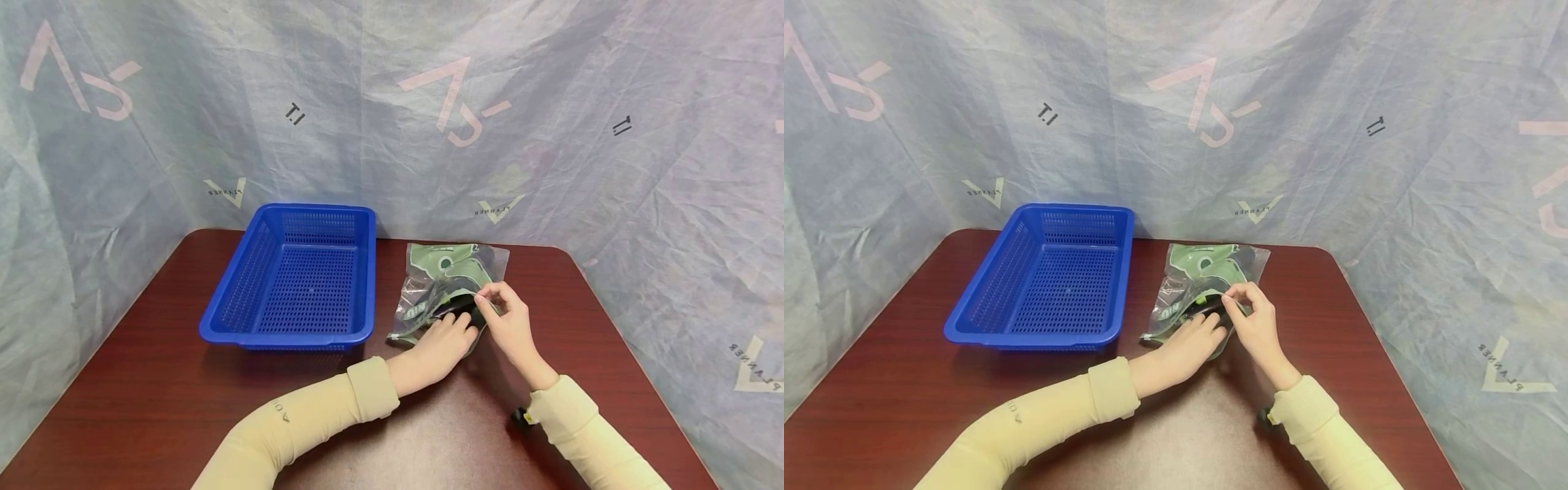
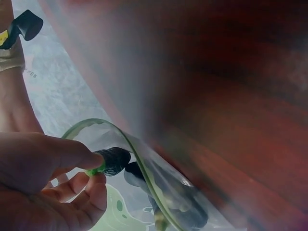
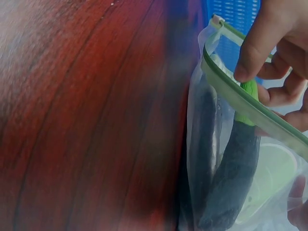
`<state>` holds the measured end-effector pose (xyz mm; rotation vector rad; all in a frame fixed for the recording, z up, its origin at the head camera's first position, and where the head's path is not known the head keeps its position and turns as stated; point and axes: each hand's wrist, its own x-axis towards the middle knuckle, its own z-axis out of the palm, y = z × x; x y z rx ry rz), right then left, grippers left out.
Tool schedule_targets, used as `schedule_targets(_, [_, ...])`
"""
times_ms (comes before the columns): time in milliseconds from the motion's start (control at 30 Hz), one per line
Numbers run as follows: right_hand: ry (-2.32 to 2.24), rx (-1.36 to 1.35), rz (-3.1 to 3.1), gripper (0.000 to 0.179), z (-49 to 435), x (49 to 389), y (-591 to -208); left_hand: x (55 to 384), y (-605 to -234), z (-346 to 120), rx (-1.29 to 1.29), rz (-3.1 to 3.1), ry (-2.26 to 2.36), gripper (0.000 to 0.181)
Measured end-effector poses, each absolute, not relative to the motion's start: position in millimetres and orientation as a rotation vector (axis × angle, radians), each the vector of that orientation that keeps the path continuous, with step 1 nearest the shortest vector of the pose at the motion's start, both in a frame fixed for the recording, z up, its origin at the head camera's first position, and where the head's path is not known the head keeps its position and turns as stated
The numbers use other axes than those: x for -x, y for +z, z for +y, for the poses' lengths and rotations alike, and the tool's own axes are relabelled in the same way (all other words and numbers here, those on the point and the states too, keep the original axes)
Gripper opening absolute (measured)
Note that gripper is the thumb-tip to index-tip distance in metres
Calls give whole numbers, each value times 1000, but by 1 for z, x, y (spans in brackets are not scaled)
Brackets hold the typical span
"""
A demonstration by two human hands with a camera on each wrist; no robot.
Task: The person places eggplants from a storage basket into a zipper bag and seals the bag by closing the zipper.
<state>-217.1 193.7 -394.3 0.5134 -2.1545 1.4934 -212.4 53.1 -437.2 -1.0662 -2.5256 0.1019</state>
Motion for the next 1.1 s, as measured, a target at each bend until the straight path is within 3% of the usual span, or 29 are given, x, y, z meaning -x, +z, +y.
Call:
schedule_targets(233, [1485, -542, -2144, 5, 195, 217, -394, 216, -438, 60, 1063, -2499, 147, 16])
schedule_targets(633, [1506, -527, -2143, 7, 197, 217, -393, 226, -446, 64, 1041, -2440, 91, 13])
schedule_targets(1100, [1512, -496, -2152, 8, 203, 215, -389, 214, -427, 39, 1097, -2546, -55, 17])
